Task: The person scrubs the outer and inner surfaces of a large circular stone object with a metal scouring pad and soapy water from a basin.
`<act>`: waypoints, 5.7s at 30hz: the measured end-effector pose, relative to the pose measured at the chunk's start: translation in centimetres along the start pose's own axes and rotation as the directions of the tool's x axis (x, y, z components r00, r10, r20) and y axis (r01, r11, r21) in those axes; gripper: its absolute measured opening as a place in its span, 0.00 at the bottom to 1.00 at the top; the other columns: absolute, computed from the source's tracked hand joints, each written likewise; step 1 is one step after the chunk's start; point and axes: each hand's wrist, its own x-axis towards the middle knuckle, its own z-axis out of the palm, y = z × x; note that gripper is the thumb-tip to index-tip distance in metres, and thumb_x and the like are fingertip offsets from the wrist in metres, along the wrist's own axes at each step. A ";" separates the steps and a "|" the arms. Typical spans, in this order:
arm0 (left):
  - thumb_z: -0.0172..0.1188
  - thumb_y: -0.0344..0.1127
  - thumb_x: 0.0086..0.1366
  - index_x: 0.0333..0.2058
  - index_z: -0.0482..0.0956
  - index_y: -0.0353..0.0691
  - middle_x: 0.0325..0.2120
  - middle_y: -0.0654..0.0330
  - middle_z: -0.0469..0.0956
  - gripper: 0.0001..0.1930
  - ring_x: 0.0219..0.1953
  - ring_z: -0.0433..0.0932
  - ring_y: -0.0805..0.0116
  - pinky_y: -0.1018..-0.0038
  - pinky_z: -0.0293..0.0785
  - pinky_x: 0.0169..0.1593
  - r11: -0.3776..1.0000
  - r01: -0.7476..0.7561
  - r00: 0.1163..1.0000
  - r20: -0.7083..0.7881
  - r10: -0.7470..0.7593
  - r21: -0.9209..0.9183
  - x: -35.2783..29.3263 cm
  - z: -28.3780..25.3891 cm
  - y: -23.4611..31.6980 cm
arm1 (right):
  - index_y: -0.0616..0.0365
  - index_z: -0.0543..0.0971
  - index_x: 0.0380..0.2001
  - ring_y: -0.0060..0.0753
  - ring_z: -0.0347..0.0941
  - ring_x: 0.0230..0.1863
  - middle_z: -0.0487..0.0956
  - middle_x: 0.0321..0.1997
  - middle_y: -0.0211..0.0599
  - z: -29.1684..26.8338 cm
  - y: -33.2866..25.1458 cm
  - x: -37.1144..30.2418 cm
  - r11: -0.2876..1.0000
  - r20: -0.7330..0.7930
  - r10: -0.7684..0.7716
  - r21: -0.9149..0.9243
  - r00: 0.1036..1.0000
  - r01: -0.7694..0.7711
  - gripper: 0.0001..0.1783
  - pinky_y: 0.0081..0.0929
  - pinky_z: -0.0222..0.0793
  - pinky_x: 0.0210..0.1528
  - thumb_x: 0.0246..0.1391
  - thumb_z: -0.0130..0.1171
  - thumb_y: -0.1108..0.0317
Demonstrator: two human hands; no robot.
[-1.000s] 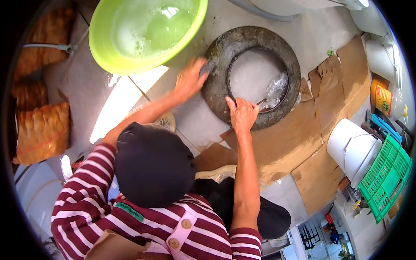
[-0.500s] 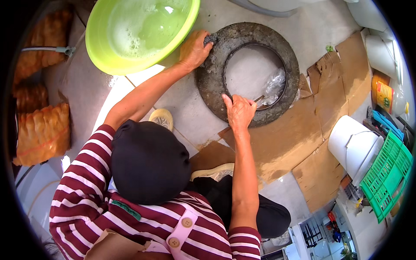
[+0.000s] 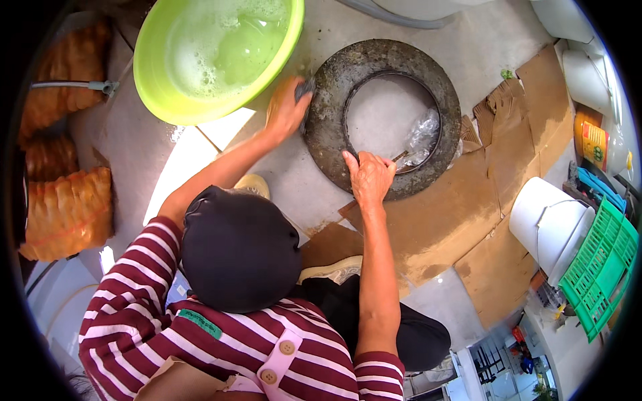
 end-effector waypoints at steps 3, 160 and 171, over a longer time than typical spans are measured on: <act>0.60 0.37 0.60 0.47 0.73 0.37 0.42 0.45 0.74 0.18 0.45 0.74 0.45 0.58 0.70 0.49 0.999 -0.040 0.998 0.039 0.040 0.013 -1.8 -0.2 -1.4 | 0.57 0.71 0.16 0.42 0.71 0.28 0.77 0.22 0.38 -0.2 -0.3 0.0 1.000 0.010 0.007 -0.023 1.000 -0.007 0.25 0.35 0.59 0.47 0.56 0.59 0.49; 0.62 0.36 0.60 0.41 0.71 0.45 0.40 0.50 0.69 0.13 0.40 0.76 0.47 0.56 0.75 0.40 0.968 -0.189 0.976 0.137 0.167 0.165 4.5 1.7 4.6 | 0.57 0.71 0.16 0.42 0.71 0.28 0.76 0.21 0.38 -0.1 -0.3 0.5 1.000 0.008 0.023 0.002 1.000 -0.023 0.26 0.36 0.58 0.46 0.56 0.58 0.47; 0.62 0.35 0.58 0.41 0.71 0.43 0.38 0.50 0.69 0.13 0.37 0.76 0.45 0.56 0.75 0.37 0.977 -0.187 0.981 0.082 0.179 0.106 4.5 2.5 5.2 | 0.57 0.71 0.16 0.42 0.71 0.28 0.77 0.21 0.38 -0.2 -0.4 0.4 0.999 -0.001 0.036 0.001 0.999 -0.036 0.25 0.34 0.58 0.46 0.55 0.60 0.49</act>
